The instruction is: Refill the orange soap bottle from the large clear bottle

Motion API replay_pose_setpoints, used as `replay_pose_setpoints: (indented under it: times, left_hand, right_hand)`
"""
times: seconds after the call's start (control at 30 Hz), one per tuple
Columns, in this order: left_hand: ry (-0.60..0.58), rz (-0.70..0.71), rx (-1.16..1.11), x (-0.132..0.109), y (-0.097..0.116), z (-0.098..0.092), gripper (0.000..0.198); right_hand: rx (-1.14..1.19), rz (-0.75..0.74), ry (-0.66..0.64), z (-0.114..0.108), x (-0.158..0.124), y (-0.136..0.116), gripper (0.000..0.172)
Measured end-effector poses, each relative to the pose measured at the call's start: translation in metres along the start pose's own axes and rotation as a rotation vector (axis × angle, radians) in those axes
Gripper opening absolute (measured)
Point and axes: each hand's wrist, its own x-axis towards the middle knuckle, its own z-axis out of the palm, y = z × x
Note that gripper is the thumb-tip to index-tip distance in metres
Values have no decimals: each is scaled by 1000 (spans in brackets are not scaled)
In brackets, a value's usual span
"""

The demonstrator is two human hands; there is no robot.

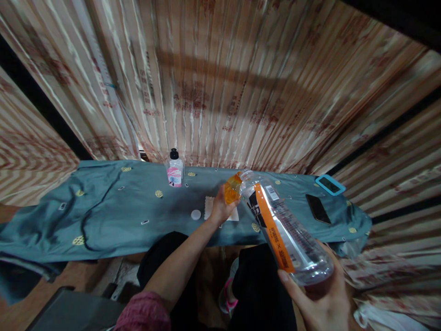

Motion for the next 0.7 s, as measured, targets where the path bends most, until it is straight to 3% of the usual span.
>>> replay_pose_setpoints:
  times: [0.7]
  left_hand:
    - [11,2,-34,0,0,0,54]
  right_hand:
    - [-16,4,7,-1,0,1,96]
